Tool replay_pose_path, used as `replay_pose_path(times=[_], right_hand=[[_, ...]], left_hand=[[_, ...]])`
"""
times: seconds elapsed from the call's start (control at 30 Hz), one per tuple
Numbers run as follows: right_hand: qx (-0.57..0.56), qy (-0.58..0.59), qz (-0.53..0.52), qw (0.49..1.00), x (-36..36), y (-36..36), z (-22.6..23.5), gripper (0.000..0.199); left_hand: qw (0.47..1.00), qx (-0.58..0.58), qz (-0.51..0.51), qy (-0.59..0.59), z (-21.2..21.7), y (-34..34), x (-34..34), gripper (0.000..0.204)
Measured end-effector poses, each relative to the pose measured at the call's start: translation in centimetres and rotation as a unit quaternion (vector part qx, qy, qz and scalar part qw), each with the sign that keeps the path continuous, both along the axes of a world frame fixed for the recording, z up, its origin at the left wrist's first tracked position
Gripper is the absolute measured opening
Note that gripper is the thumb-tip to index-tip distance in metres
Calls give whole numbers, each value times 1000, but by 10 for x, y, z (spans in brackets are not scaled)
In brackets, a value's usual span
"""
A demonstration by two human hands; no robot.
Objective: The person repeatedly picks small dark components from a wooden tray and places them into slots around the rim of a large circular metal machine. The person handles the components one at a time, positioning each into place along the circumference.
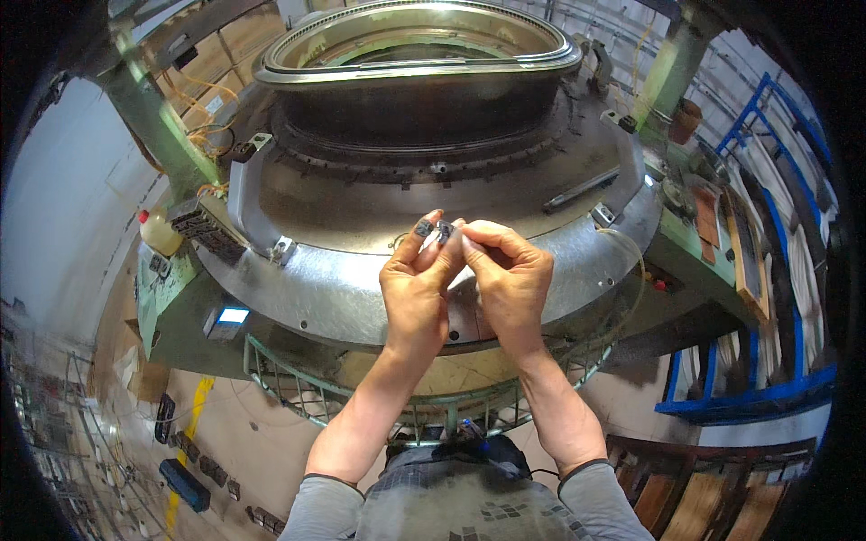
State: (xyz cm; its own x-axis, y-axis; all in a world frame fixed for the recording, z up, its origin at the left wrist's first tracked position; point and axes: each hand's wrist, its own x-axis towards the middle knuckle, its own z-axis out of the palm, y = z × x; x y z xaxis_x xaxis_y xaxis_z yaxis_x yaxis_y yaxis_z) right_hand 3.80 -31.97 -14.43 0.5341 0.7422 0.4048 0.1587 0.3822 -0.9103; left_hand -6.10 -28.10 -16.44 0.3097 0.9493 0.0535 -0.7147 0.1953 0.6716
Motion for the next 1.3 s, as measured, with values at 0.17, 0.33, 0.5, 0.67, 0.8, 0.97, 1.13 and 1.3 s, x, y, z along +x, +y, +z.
replay_pose_path(times=[0.17,0.33,0.5,0.67,0.8,0.97,1.13,1.3], right_hand=[[27,-270,-54,961,4,-5,6,15],[46,-443,-56,894,25,-7,18,19],[94,-368,-9,925,44,-4,14,36],[102,-345,41,932,47,9,4,55],[62,-303,102,945,51,18,0,68],[86,-325,120,934,55,31,5,72],[53,-375,152,913,63,46,18,62],[83,-375,192,903,69,67,22,59]], left_hand=[[1000,-2,-19,-1,-3,15,-6,30],[992,64,-69,83,7,35,-20,24],[976,52,-188,95,14,49,-31,36],[965,38,-229,119,20,54,-23,46],[947,8,-291,133,28,67,-26,59],[941,-18,-289,175,36,84,-28,64],[946,25,-266,181,38,100,-23,62],[931,61,-258,251,38,114,-18,65]])
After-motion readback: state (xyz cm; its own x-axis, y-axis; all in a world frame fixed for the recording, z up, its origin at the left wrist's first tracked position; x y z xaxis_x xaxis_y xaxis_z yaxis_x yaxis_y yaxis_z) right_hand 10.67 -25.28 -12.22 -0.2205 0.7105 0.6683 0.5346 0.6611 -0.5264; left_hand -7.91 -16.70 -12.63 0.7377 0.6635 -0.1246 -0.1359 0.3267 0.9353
